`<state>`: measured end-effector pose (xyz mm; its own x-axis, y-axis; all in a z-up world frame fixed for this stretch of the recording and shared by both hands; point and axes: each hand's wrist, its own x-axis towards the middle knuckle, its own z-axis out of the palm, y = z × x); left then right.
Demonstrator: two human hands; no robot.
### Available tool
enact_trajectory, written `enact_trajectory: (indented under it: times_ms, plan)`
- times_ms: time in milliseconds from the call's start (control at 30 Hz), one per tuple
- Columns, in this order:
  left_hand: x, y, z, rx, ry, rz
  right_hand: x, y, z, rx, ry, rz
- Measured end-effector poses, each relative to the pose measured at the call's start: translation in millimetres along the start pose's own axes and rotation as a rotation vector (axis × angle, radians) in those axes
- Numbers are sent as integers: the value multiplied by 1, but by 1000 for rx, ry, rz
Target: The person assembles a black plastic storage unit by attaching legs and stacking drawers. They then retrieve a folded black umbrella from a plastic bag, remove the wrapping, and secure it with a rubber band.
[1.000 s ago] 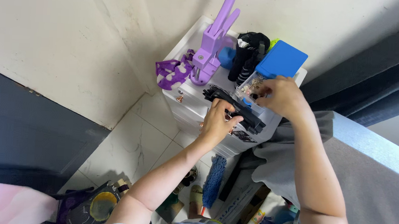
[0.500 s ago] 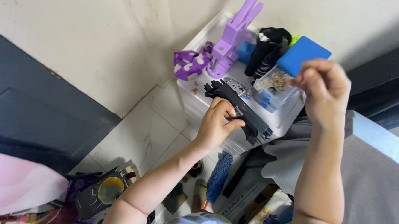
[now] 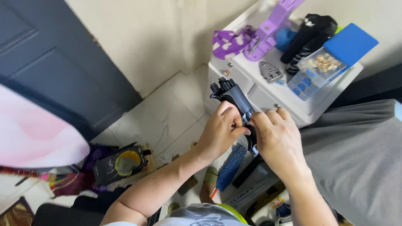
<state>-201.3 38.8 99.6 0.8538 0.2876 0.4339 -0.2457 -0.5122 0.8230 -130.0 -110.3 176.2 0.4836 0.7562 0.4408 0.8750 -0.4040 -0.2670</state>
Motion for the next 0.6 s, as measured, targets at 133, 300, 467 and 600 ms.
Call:
enact_trajectory:
  times_ms: [133, 300, 467, 600]
  plan:
    - [-26, 7, -14, -26, 4, -99, -5, -23, 3, 17, 21, -90]
    - [-50, 3, -24, 78, 55, -37, -23, -49, -9, -32, 46, -43]
    - [-75, -1, -27, 109, 68, -30, -30, -68, 29, 26, -62, -35]
    - [-86, 6, -41, 13, 21, -136, -44, -60, 25, 114, 36, 21]
